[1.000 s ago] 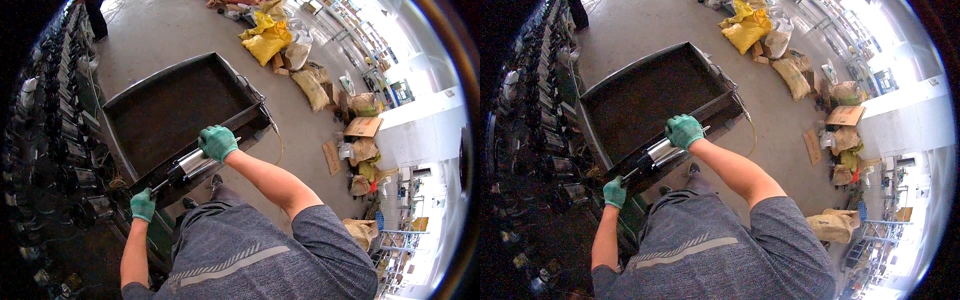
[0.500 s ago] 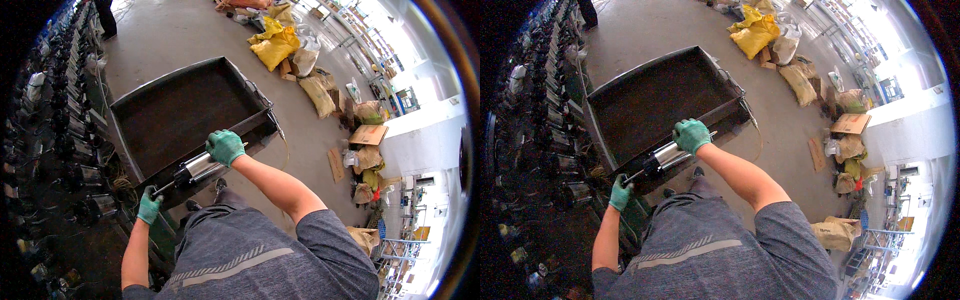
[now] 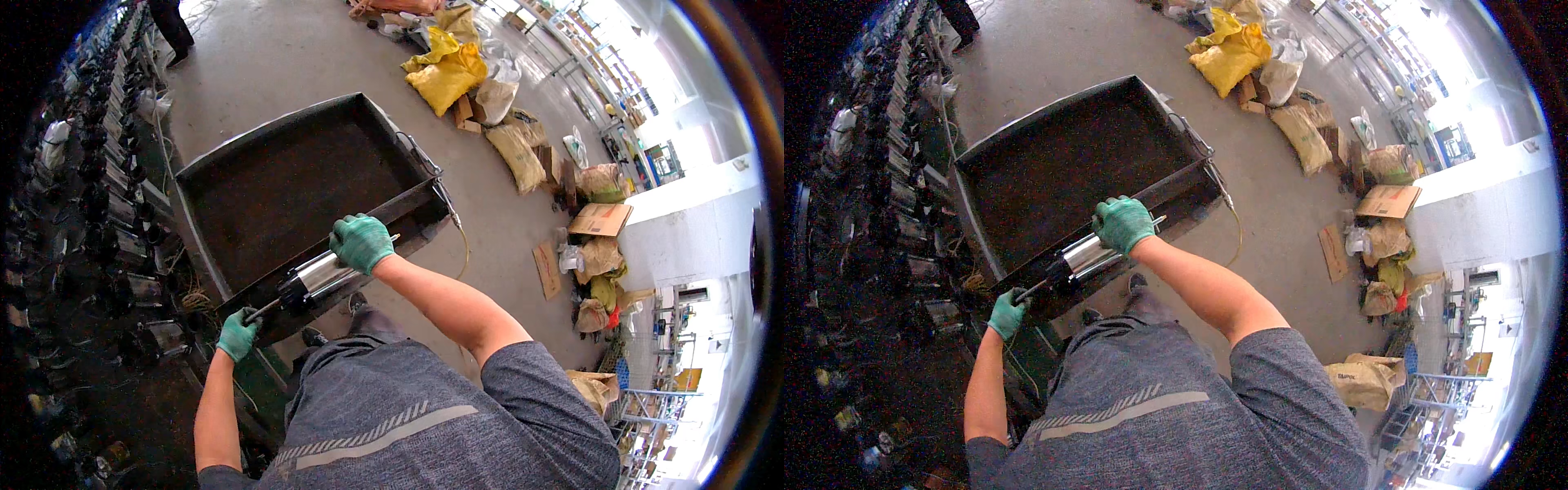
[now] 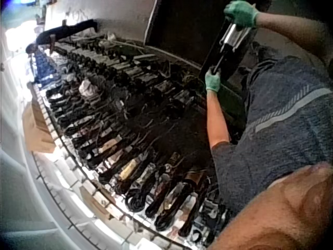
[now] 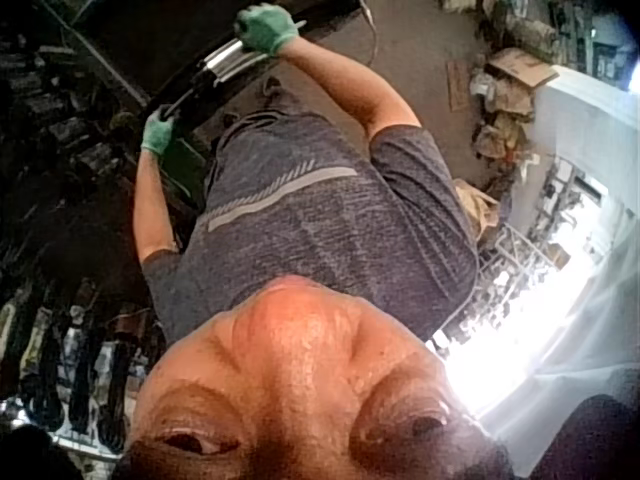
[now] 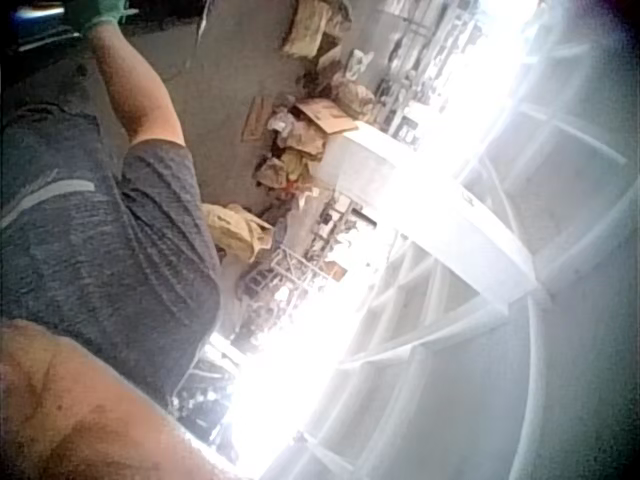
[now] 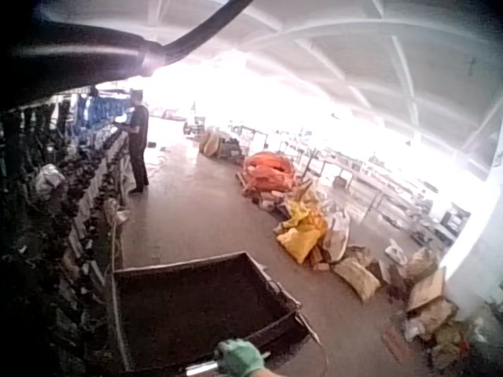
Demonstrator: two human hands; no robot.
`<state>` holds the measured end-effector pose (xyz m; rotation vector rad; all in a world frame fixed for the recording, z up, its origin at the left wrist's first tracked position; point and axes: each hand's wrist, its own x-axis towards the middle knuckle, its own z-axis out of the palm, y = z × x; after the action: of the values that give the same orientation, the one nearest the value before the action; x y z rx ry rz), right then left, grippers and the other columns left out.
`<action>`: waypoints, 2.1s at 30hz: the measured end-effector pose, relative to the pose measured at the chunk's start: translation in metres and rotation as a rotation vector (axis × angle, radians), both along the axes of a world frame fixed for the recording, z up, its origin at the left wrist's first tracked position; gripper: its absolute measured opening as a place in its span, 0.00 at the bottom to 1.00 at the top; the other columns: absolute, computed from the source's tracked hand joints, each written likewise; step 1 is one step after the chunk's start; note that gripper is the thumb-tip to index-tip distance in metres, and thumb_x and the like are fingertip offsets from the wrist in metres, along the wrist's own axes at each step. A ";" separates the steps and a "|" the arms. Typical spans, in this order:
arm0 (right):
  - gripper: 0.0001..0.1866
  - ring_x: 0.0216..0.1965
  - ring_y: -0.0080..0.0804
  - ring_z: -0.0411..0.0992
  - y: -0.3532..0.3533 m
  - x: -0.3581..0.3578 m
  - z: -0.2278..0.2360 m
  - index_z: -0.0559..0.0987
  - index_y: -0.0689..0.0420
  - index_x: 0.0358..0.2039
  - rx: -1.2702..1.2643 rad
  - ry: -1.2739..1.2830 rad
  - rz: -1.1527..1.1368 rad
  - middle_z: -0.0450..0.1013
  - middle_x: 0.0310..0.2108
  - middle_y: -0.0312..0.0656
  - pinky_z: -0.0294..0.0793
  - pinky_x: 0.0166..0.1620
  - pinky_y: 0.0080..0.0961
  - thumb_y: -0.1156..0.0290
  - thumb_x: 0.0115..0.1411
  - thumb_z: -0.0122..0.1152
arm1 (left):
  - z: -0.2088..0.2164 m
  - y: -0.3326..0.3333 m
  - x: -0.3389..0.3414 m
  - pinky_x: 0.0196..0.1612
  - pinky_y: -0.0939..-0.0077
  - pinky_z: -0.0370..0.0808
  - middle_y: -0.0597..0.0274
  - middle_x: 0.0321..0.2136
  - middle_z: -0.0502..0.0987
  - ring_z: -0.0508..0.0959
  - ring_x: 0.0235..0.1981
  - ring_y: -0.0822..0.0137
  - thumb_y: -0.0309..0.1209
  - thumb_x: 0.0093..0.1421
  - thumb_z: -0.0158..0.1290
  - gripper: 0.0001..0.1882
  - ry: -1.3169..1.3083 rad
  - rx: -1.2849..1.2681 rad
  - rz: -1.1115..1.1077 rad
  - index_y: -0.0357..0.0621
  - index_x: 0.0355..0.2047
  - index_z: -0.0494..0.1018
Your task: The person repeatedly picks up a cylindrical electrical component from a metal tray, connects it to a power source, and places it back. The person performs this cycle multiple times in a warehouse setting.
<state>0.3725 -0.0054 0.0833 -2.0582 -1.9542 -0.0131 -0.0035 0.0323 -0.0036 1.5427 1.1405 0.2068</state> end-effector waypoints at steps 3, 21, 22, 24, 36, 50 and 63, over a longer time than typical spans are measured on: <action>0.11 0.35 0.47 0.76 -0.001 0.001 0.000 0.80 0.53 0.26 -0.003 0.006 0.004 0.78 0.30 0.45 0.77 0.41 0.44 0.60 0.60 0.61 | -0.016 -0.016 0.001 0.36 0.72 0.76 0.59 0.29 0.80 0.78 0.30 0.69 0.21 0.60 0.58 0.10 -0.089 0.261 0.065 0.40 0.43 0.78; 0.17 0.47 0.40 0.77 -0.037 0.144 -0.031 0.76 0.60 0.52 0.261 0.833 -0.441 0.78 0.47 0.48 0.75 0.53 0.34 0.71 0.63 0.60 | -0.010 -0.076 -0.003 0.60 0.70 0.70 0.59 0.59 0.72 0.74 0.55 0.64 0.16 0.61 0.56 0.35 -0.095 0.174 0.644 0.44 0.68 0.62; 0.18 0.46 0.47 0.77 -0.054 0.187 -0.055 0.76 0.61 0.51 0.280 0.607 -0.524 0.78 0.46 0.52 0.75 0.53 0.37 0.69 0.61 0.62 | -0.025 -0.088 -0.012 0.61 0.69 0.69 0.58 0.60 0.71 0.73 0.55 0.63 0.17 0.62 0.57 0.34 -0.019 0.250 0.667 0.42 0.68 0.62; 0.21 0.45 0.54 0.77 -0.093 0.250 -0.083 0.76 0.63 0.49 0.125 0.466 -0.798 0.78 0.44 0.55 0.75 0.51 0.42 0.62 0.60 0.64 | -0.014 -0.107 0.002 0.62 0.67 0.68 0.56 0.61 0.71 0.73 0.56 0.60 0.22 0.65 0.57 0.31 0.080 0.279 0.701 0.38 0.67 0.62; 0.06 0.23 0.25 0.67 -0.085 0.220 -0.030 0.71 0.48 0.43 -0.386 1.918 -0.540 0.71 0.31 0.35 0.67 0.24 0.25 0.62 0.70 0.53 | 0.095 -0.110 0.140 0.60 0.70 0.70 0.53 0.57 0.76 0.75 0.56 0.63 0.32 0.69 0.55 0.23 0.046 0.350 0.491 0.36 0.62 0.69; 0.21 0.40 0.50 0.78 -0.079 -0.002 0.008 0.74 0.55 0.56 -0.467 1.003 0.729 0.77 0.44 0.56 0.78 0.45 0.43 0.71 0.62 0.62 | 0.160 -0.090 0.202 0.22 0.76 0.63 0.67 0.21 0.68 0.64 0.17 0.74 0.43 0.73 0.48 0.15 -0.656 -0.009 1.116 0.44 0.44 0.73; 0.11 0.35 0.50 0.80 0.013 0.029 0.020 0.82 0.54 0.41 -0.276 0.456 0.461 0.80 0.36 0.49 0.80 0.38 0.41 0.65 0.60 0.65 | 0.028 -0.058 0.001 0.16 0.76 0.57 0.68 0.21 0.76 0.67 0.15 0.73 0.49 0.69 0.54 0.16 -0.395 -0.504 1.399 0.53 0.31 0.73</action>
<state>0.4017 0.0076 0.1028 -1.5135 -2.1477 0.7893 -0.0028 -0.0261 0.0248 0.0455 1.5898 1.0015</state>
